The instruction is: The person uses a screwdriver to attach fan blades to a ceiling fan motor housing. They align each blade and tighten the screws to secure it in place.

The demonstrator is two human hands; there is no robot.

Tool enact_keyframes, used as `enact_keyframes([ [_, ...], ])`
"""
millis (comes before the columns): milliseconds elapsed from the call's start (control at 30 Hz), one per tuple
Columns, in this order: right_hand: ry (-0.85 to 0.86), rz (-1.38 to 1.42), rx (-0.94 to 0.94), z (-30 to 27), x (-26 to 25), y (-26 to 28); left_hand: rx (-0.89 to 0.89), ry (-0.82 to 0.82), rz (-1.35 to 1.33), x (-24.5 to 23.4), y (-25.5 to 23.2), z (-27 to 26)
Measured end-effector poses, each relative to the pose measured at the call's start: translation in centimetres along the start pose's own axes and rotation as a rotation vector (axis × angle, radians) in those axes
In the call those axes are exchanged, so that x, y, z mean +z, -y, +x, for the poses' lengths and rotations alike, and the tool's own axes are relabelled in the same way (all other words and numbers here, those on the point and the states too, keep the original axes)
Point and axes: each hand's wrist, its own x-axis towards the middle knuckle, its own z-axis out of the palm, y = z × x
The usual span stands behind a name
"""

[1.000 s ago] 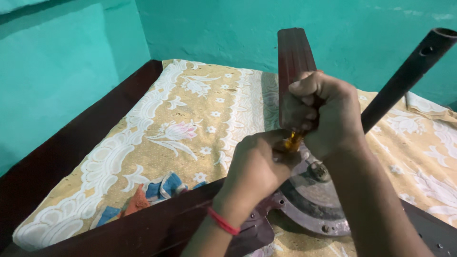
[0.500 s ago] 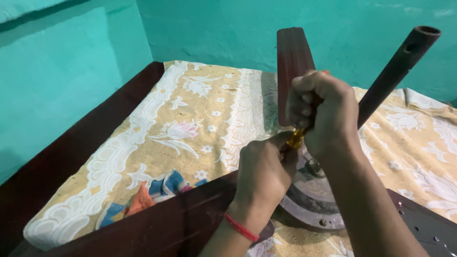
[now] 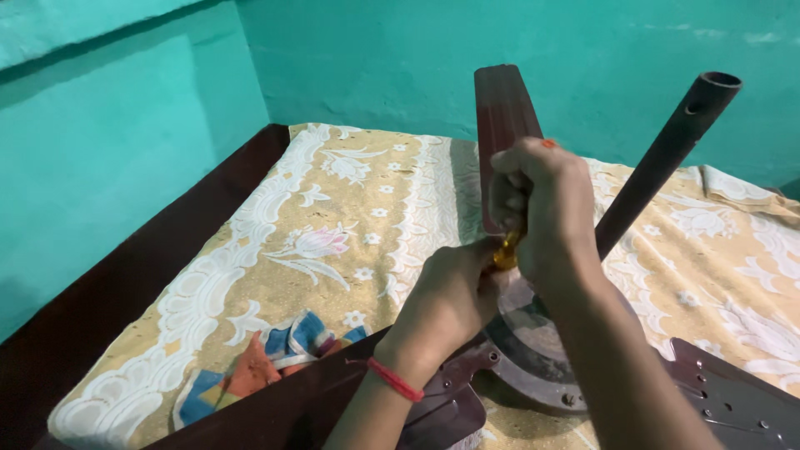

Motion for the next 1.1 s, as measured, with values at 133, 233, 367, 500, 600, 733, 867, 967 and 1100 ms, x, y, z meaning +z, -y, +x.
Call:
enact_keyframes([
  [133,-0.104,-0.082,-0.086,-1.3,0.3,-0.8,0.010,0.000,0.019,-0.2,0.0,-0.3],
  [233,-0.022,-0.055,-0.049,-0.7,0.3,-1.1,0.018,-0.066,0.015,-0.2,-0.1,-0.6],
  [367,0.261,0.078,0.072,0.3,-0.4,-0.1,-0.041,-0.151,-0.025,0.0,-0.7,-1.0],
  [500,0.348,0.080,0.154,0.3,-0.1,0.2,-0.118,-0.164,-0.012,0.2,-1.1,-1.3],
  [600,-0.011,-0.203,-0.074,-1.0,0.8,-0.6,-0.050,-0.225,-0.019,0.5,-1.2,-1.1],
  [733,-0.139,-0.177,-0.191,-1.9,1.1,-1.2,-0.056,-0.217,0.088,1.3,-1.0,-1.1],
  [867,-0.022,-0.085,-0.028,-0.5,0.1,-0.6,-0.070,-0.232,0.047,1.5,-1.2,-1.3],
  [967,0.132,0.041,0.107,0.8,-0.7,-0.5,-0.098,-0.197,0.029,1.0,-1.0,-1.1],
  [1100,0.389,0.099,0.221,1.5,-1.5,-0.8,-0.220,0.029,-0.028,0.1,0.3,-0.3],
])
